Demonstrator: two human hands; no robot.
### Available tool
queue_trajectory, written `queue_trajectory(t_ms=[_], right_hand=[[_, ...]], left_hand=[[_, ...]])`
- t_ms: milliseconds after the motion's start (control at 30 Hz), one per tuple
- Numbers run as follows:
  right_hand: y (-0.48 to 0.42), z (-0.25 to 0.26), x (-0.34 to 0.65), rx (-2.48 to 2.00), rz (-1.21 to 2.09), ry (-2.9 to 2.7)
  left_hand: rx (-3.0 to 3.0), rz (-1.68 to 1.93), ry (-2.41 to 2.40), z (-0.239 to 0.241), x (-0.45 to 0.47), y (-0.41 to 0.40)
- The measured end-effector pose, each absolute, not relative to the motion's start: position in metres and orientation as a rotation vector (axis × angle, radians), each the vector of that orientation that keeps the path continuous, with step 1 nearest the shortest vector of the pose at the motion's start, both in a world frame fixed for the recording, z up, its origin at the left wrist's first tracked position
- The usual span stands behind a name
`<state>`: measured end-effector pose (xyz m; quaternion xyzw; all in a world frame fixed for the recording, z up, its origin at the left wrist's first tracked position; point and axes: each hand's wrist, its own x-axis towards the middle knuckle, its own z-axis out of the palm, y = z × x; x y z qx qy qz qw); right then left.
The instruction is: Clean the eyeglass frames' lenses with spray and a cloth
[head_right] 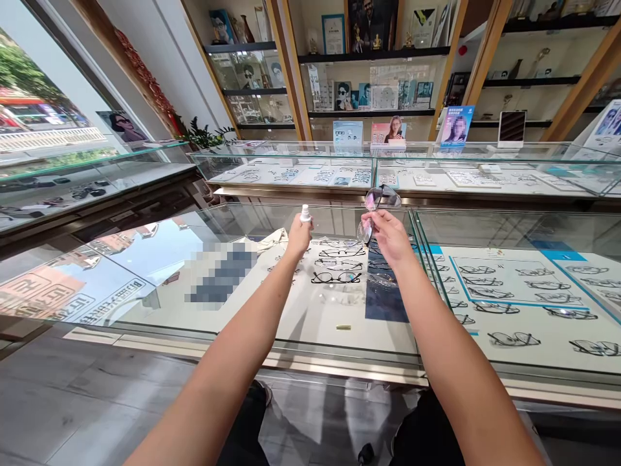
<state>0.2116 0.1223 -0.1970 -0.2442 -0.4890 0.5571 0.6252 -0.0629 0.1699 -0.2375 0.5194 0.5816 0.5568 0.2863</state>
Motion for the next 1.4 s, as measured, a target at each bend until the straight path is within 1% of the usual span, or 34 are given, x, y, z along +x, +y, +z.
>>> queue_trajectory(t_ms=[133,200,367,500,700,800,933,1067,1267,1400], right_hand=[[0.121,-0.202,0.199,-0.762,0.951,-1.260],[0.117,-0.203,0.192,-0.810,0.860,-1.342],[0.105,-0.204,0.178,-0.779,0.983,-1.434],[0.101,-0.203,0.174,-0.768,1.053,-1.455],[0.096,-0.199,0.171,-0.749,1.140,-1.488],[0.093,-0.198,0.169,-0.734,1.167,-1.501],[0.094,-0.199,0.169,-0.729,1.188,-1.474],[0.101,-0.198,0.176,-0.708,1.208,-1.355],[0.107,-0.195,0.183,-0.699,1.238,-1.239],[0.108,-0.197,0.183,-0.719,1.204,-1.272]], left_hand=[[1.221,1.367,1.058,-0.215,-0.045,0.155],[1.103,1.274,0.823,-0.205,-0.038,0.144],[1.040,1.102,0.652,-0.192,-0.032,0.126],[1.145,1.078,0.678,-0.193,-0.028,0.125],[1.567,1.377,0.988,-0.203,-0.018,0.128],[1.684,1.409,1.029,-0.206,-0.016,0.129],[1.680,1.452,1.017,-0.207,-0.017,0.132],[1.768,1.415,1.002,-0.206,-0.020,0.130],[2.101,1.181,1.008,-0.205,-0.011,0.115],[2.091,1.253,0.997,-0.205,-0.012,0.114]])
